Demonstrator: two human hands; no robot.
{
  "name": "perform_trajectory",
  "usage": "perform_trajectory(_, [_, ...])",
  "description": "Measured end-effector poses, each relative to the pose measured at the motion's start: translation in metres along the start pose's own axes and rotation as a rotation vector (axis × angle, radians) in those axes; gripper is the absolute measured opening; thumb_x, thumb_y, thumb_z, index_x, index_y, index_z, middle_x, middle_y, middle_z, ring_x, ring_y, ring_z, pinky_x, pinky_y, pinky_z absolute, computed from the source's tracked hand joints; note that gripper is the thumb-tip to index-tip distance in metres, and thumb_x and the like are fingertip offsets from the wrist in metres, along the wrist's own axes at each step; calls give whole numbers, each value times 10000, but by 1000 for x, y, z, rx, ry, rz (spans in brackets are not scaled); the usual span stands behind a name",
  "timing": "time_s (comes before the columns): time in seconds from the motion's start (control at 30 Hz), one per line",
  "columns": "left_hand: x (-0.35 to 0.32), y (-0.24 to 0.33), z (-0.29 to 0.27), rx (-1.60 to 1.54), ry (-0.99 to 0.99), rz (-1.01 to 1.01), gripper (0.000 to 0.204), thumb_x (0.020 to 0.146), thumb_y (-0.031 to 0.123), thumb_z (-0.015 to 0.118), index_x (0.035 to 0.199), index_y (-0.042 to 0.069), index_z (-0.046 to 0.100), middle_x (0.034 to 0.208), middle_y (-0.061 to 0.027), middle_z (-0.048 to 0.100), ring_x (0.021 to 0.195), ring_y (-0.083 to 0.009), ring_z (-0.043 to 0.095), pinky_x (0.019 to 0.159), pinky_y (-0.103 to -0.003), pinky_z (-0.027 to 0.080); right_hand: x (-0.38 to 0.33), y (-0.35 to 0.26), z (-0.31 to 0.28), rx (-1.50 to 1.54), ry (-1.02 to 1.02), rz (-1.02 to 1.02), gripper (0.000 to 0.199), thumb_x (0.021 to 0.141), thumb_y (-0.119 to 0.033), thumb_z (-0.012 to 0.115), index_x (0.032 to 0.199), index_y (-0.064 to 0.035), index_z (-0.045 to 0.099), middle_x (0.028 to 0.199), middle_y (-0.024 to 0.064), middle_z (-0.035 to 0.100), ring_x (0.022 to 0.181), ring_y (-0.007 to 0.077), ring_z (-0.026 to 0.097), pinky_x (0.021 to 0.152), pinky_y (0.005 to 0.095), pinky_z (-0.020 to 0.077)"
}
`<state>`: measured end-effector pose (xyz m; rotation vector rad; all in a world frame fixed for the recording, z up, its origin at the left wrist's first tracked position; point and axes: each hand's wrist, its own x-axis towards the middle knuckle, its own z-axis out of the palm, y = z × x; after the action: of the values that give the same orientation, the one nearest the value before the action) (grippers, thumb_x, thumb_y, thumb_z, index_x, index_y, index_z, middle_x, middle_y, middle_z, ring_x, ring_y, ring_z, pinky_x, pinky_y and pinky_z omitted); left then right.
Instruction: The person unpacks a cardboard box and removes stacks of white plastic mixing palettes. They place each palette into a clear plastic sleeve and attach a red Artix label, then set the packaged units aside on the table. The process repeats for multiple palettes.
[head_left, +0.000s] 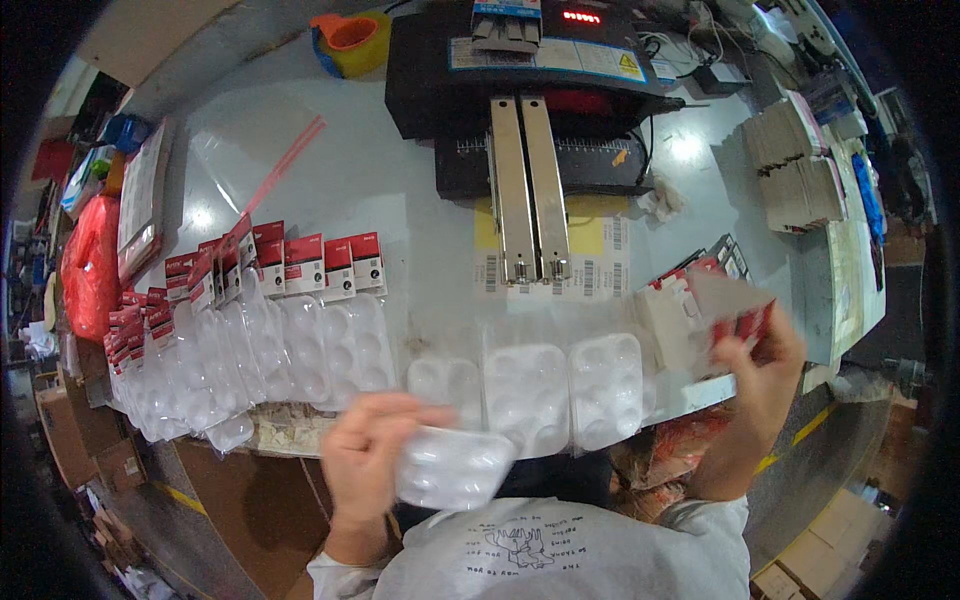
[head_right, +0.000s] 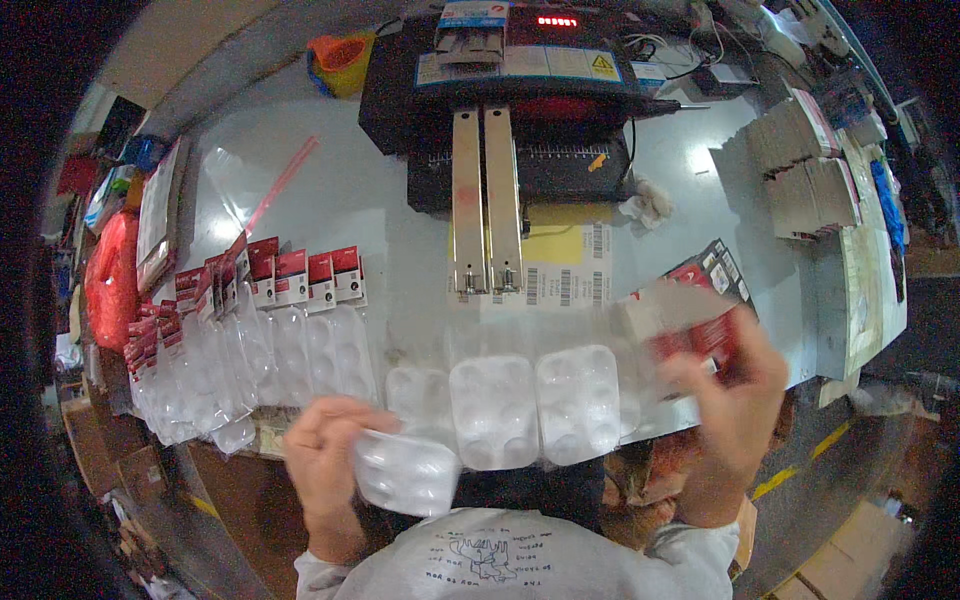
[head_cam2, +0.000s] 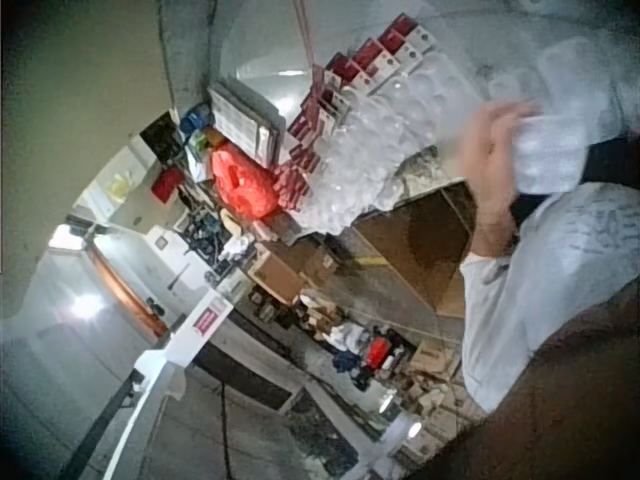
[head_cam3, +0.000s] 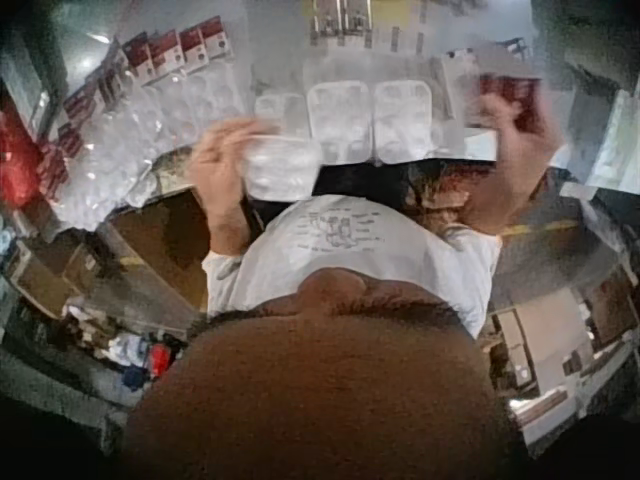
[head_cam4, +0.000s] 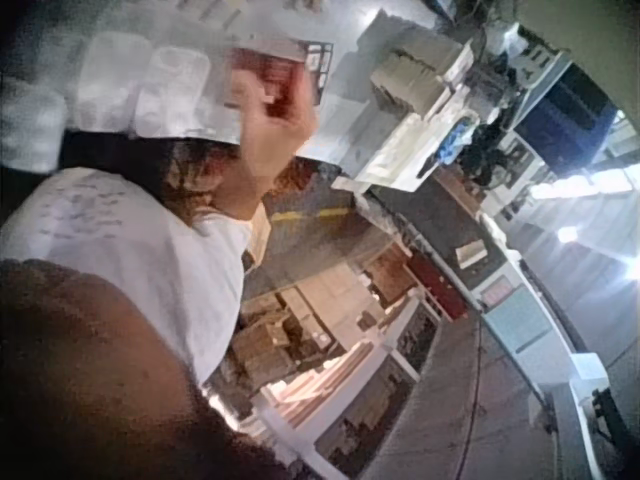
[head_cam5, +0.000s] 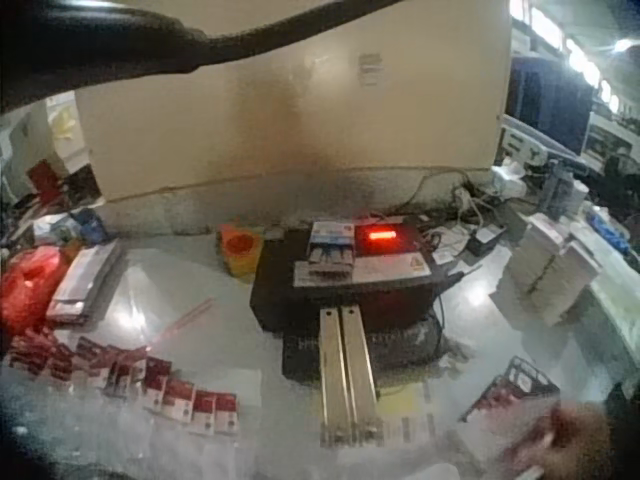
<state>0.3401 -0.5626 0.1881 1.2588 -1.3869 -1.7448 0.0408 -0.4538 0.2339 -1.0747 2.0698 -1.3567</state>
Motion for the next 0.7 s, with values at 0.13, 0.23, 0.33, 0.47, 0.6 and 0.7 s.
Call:
perform_trajectory(0.13, [4, -5, 39, 114, -297, -70, 176, 894, 66, 599, 1018, -55, 629, 935, -103, 703, 842, -111, 644, 772, -221, 498, 6, -13, 57, -8, -491, -103, 319, 756, -221, 755, 970, -6, 655, 785, 94, 657, 641, 123, 599, 610, 247, 469])
perform_trajectory(0.23, [11, -16, 55, 54, -225, -30, 131, 898, 105, 612, 943, -8, 659, 771, -32, 684, 648, -41, 562, 592, -193, 443, 10, -9, 68, -84, -587, 118, 279, 724, -209, 788, 860, 1, 665, 673, 56, 607, 588, 85, 501, 541, 225, 411])
perform_trajectory(0.33, [14, -23, 56, 142, -199, 6, 129, 894, 128, 626, 922, 7, 661, 673, -19, 650, 557, -26, 494, 501, -205, 393, 12, -4, 72, -90, -609, 35, 284, 732, -221, 784, 862, 0, 662, 625, 56, 592, 537, 87, 451, 498, 249, 387])
perform_trajectory(0.47, [14, -27, 59, 159, -186, 2, 137, 889, 144, 635, 907, 10, 659, 621, -28, 627, 527, -24, 476, 477, -211, 381, 14, -1, 70, -139, -662, 26, 271, 746, -233, 767, 866, -17, 655, 607, 87, 566, 527, 157, 476, 501, 279, 399])
perform_trajectory(0.6, [14, -29, 63, 201, -140, 74, 140, 901, 141, 614, 883, 7, 649, 601, -12, 597, 531, -29, 468, 479, -212, 371, 20, 10, 64, -224, -718, -33, 306, 746, -299, 755, 878, -42, 654, 598, 138, 555, 520, 269, 559, 513, 334, 430])
perform_trajectory(0.7, [18, -32, 59, 173, -25, 98, 160, 915, 143, 590, 869, -2, 641, 642, -3, 587, 582, -41, 471, 527, -206, 375, 19, 24, 60, -123, -520, 42, 337, 704, -293, 797, 860, -23, 668, 637, 68, 611, 527, 147, 537, 507, 268, 417])
